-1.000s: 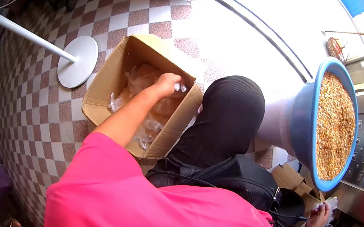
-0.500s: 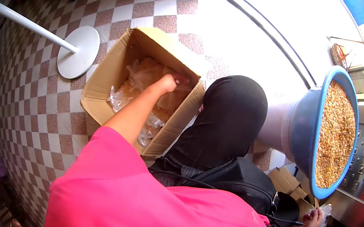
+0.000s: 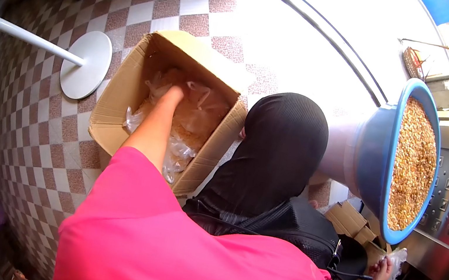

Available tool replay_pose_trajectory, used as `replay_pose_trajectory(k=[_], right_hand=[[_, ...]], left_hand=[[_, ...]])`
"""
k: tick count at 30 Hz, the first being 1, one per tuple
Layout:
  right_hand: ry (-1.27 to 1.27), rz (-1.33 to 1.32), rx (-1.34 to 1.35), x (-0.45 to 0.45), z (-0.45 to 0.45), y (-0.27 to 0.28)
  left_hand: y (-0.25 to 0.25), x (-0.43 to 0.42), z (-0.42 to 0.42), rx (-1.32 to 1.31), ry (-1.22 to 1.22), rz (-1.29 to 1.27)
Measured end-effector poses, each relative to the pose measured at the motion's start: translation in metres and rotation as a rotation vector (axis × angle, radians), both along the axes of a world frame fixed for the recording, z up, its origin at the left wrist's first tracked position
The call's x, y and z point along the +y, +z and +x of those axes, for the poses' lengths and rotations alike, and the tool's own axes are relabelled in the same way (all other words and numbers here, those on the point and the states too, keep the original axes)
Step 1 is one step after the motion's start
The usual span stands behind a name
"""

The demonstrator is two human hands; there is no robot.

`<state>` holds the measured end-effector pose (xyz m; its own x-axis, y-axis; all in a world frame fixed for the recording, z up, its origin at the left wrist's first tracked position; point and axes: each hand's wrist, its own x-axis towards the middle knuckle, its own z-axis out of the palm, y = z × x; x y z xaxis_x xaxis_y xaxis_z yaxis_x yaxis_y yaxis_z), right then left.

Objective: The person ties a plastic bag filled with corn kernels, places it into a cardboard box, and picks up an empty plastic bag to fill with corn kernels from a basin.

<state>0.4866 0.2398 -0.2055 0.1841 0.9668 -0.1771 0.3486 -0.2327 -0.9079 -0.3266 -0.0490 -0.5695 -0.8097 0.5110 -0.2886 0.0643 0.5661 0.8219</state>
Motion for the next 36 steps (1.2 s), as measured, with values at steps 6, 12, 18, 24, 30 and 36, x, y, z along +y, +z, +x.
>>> replay_pose_trajectory(k=[6, 12, 18, 24, 30, 36], right_hand=[[0.005, -0.050, -0.041, -0.024, -0.014, 0.012], [-0.031, -0.071, -0.041, -0.027, -0.015, 0.000], [-0.110, -0.019, 0.064, -0.055, -0.084, 0.008], [-0.225, 0.030, 0.190, -0.071, -0.110, 0.009], [-0.155, 0.201, 0.227, -0.082, -0.082, -0.007], [-0.175, 0.285, 0.237, -0.130, -0.059, -0.005]], left_hand=[[-0.059, 0.020, 0.040, 0.392, -0.167, -0.367], [-0.090, 0.029, 0.074, 0.985, -0.240, -0.451], [-0.073, 0.041, 0.047, 0.450, -0.853, -0.796], [-0.043, 0.082, 0.063, 0.515, -0.762, -0.755], [0.014, 0.160, 0.108, 0.591, -0.734, -0.547], [0.065, 0.216, 0.167, 0.586, -0.810, -0.359]])
